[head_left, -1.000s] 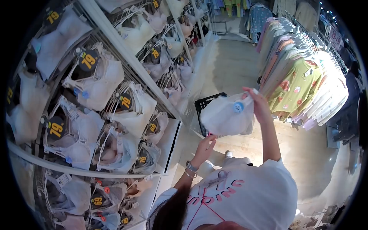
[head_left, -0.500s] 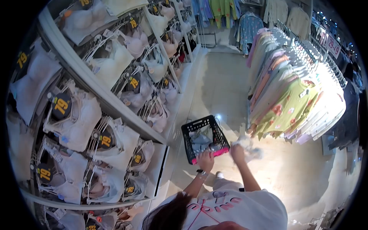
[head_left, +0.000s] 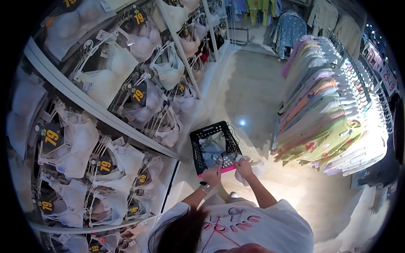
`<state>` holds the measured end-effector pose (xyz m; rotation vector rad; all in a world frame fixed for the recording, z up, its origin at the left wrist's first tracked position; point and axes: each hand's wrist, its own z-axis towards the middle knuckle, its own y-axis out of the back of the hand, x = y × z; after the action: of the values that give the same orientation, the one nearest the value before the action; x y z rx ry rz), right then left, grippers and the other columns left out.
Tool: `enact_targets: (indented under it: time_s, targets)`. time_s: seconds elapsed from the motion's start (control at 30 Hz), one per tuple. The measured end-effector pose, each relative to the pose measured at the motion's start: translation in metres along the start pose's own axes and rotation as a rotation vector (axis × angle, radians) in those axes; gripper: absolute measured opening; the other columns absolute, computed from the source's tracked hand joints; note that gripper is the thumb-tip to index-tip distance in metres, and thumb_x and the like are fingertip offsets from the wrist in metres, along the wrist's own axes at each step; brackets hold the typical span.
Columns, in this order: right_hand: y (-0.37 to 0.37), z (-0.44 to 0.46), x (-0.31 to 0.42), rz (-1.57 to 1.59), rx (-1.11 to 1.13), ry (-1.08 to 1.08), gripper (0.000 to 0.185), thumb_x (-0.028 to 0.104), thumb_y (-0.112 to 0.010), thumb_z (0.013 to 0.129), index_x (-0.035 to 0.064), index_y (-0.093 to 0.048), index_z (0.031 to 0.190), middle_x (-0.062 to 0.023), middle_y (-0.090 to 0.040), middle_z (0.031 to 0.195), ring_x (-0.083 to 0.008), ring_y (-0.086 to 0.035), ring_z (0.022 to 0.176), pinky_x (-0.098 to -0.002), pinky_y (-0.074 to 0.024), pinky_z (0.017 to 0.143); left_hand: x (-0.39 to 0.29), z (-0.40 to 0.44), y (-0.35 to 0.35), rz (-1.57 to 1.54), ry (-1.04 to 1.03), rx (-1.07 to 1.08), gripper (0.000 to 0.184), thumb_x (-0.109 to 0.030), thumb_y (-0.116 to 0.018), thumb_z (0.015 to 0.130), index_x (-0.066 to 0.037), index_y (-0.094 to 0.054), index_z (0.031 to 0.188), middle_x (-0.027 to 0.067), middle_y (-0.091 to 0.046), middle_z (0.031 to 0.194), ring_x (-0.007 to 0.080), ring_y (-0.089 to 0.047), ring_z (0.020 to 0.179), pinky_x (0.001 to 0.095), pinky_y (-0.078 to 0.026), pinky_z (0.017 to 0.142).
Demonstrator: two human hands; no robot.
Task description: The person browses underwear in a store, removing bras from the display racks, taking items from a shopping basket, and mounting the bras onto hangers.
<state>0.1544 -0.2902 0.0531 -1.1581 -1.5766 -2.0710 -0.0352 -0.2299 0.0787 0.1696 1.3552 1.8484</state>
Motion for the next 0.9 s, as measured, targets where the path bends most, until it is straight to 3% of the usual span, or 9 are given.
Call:
enact_targets:
  time_s: [0.03,0.27,0.57,0.73,0.9]
  targets:
    - [0.001,0.01,0.0,-0.075,0.061,-0.057,0.042,0.035,-0.06,0.083,-0.0021,-0.061,0.063,-0.0217,-0.062,0.068,-0.0391,-0.062,0.067,-0.0481,-0.0481,0.059,0.003,0.006,-0.003,-0.006,0.008,0.002,0.028,-0.025,-0.055,0.087,-0.01,-0.062,0.064,0.0102,-0.059,0.059,0.0278,-0.058,0.052,0.0411,-0.045,0.049]
    - [-0.028,0.059,0.015,-0.159,-0.024,0.14,0.042,0.034,-0.063,0.08,-0.0024,-0.058,0.059,-0.0227,-0.06,0.065,-0.0405,-0.059,0.061,-0.0482,-0.0476,0.058,0.056,0.058,-0.011,-0.04,-0.099,0.041,0.028,-0.023,-0.055,0.084,-0.01,-0.057,0.06,0.0084,-0.056,0.058,0.0277,-0.056,0.054,0.0406,-0.043,0.051]
    - [-0.085,0.138,0.046,-0.143,-0.244,-0.043,0.046,0.031,-0.062,0.081,-0.0007,-0.052,0.049,-0.0226,-0.054,0.055,-0.0416,-0.054,0.051,-0.051,-0.0414,0.052,0.151,0.161,-0.038,-0.059,-0.322,0.094,0.022,-0.021,-0.056,0.08,-0.011,-0.057,0.061,0.0065,-0.056,0.058,0.0251,-0.056,0.057,0.0389,-0.042,0.055]
    - [-0.098,0.194,0.026,-0.169,-0.241,0.06,0.047,0.026,-0.05,0.088,0.0,-0.054,0.05,-0.0212,-0.053,0.056,-0.0409,-0.052,0.058,-0.0502,-0.0404,0.058,0.166,0.233,-0.057,-0.118,-0.386,0.152,0.023,-0.02,-0.055,0.082,-0.008,-0.058,0.062,0.0075,-0.057,0.063,0.0257,-0.055,0.062,0.0403,-0.04,0.061]
    - [-0.08,0.269,0.01,-0.205,-0.324,0.013,0.043,0.025,-0.053,0.087,0.0012,-0.054,0.05,-0.0205,-0.054,0.056,-0.0388,-0.053,0.056,-0.0497,-0.0405,0.057,0.158,0.319,-0.097,-0.119,-0.428,0.147,0.024,-0.019,-0.053,0.086,-0.007,-0.06,0.068,0.0095,-0.058,0.07,0.0257,-0.055,0.073,0.0398,-0.04,0.072]
